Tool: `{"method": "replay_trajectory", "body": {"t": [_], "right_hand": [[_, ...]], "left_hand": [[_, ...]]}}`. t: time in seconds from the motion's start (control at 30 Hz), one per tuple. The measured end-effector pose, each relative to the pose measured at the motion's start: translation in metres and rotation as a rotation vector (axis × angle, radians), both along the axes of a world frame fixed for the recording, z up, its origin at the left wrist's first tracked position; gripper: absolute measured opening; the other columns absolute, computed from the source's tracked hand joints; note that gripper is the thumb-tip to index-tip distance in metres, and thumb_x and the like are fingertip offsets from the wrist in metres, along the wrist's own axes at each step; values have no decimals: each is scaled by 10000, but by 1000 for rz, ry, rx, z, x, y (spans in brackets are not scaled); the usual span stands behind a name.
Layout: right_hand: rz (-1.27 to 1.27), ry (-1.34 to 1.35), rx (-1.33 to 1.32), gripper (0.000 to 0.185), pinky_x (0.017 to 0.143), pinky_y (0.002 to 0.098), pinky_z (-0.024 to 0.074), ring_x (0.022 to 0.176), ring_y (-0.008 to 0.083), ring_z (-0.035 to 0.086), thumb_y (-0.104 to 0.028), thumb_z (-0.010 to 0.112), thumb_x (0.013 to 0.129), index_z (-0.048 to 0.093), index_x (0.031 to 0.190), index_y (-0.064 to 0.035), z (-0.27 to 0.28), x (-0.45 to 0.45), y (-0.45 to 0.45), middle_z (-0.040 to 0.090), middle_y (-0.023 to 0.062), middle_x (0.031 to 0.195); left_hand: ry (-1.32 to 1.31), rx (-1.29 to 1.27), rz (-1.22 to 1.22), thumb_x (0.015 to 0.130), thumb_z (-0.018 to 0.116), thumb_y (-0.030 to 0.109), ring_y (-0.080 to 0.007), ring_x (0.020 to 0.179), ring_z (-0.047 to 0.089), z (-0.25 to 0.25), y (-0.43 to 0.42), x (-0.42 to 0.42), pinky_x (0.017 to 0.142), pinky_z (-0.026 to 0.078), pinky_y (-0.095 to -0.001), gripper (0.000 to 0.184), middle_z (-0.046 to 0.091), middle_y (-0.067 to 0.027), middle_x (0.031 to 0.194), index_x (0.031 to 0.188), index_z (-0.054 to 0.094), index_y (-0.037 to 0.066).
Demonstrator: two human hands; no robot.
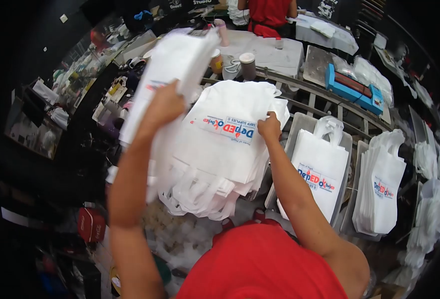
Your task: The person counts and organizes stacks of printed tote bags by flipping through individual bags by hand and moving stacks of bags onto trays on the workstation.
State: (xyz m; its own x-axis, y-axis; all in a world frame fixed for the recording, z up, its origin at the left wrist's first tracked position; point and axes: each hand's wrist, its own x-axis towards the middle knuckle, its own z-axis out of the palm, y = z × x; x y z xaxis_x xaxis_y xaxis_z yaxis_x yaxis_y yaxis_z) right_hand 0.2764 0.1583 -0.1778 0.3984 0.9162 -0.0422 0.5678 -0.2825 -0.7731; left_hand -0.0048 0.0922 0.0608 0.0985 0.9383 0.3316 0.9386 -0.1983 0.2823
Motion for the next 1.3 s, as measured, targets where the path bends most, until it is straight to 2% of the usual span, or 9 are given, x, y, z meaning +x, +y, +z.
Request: {"method": "replay_trajectory", "body": {"t": [0.17, 0.27, 0.37, 0.47, 0.63, 0.8, 1.0, 1.17, 1.3], "right_hand": [[200, 397, 471, 202, 714, 373, 541, 819, 223, 643, -211, 664, 910, 620, 993, -32, -7, -29, -3, 675, 116, 923], [499, 1244, -48, 459, 832, 428, 555, 1042, 209, 617, -370, 659, 991, 525, 1301, -60, 47, -51, -34, 569, 109, 1388], [583, 1408, -57, 475, 826, 400, 563, 1007, 218, 643, -381, 662, 981, 576, 1298, -38, 26, -53, -23, 633, 128, 1319], [387, 274, 181, 579, 879, 397, 553, 1034, 397, 683, -465, 772, 853, 683, 1133, 33, 8, -40, 6, 715, 208, 1144], [225, -266, -119, 835, 943, 478, 514, 1182, 363, 597, -444, 855, 773, 527, 1294, 120, 26, -36, 2, 632, 199, 1232], [219, -359, -86, 1124, 997, 549, 426, 1265, 336, 483, -403, 928, 682, 320, 1494, 80, -1, -55, -5, 488, 183, 1366], [184, -326, -84, 1243, 1045, 548, 369, 1284, 355, 482, -323, 922, 693, 142, 1590, 39, -3, -58, 0, 480, 191, 1393], [-40, -248, -102, 798, 1017, 488, 386, 1226, 341, 560, -119, 691, 794, 371, 1509, 36, -9, -61, 20, 644, 163, 1253], [149, -26, -207, 480, 966, 493, 426, 1165, 293, 627, -203, 664, 838, 639, 1291, -46, 19, -39, 18, 718, 120, 1156]], "left_hand": [[-172, -152, 121, 842, 595, 151, -481, 1140, 636, -128, 24, 57, 1021, 494, -480, 490, 666, -342, 1167, 1283, 588, -63], [-595, -314, 33, 855, 667, 243, -443, 1162, 642, -161, 21, 62, 1009, 502, -461, 510, 683, -285, 1202, 1289, 603, -17], [-639, -316, 93, 835, 708, 275, -424, 1183, 638, -155, 9, 63, 1024, 495, -442, 577, 673, -268, 1248, 1326, 593, -4], [-417, -287, 249, 827, 675, 220, -432, 1194, 629, -161, 23, 44, 1044, 487, -442, 561, 666, -274, 1257, 1320, 585, -32], [-354, -166, 161, 818, 614, 150, -443, 1188, 620, -118, 34, 19, 1040, 483, -472, 504, 663, -308, 1217, 1292, 609, -22], [89, -36, 104, 820, 556, 26, -494, 1000, 659, 1, 12, -15, 933, 524, -526, 375, 693, -312, 1009, 1184, 642, 50], [298, 187, 142, 899, 589, -8, -466, 1075, 651, 134, -72, -95, 931, 512, -501, 375, 695, -281, 1091, 1272, 610, 24], [266, 202, 133, 887, 593, -1, -451, 1107, 650, 141, -87, -96, 958, 505, -485, 371, 696, -268, 1130, 1257, 619, -8], [99, -72, 232, 889, 646, 93, -421, 1138, 653, 79, -59, -27, 984, 506, -467, 405, 693, -266, 1159, 1279, 608, -6]]}}
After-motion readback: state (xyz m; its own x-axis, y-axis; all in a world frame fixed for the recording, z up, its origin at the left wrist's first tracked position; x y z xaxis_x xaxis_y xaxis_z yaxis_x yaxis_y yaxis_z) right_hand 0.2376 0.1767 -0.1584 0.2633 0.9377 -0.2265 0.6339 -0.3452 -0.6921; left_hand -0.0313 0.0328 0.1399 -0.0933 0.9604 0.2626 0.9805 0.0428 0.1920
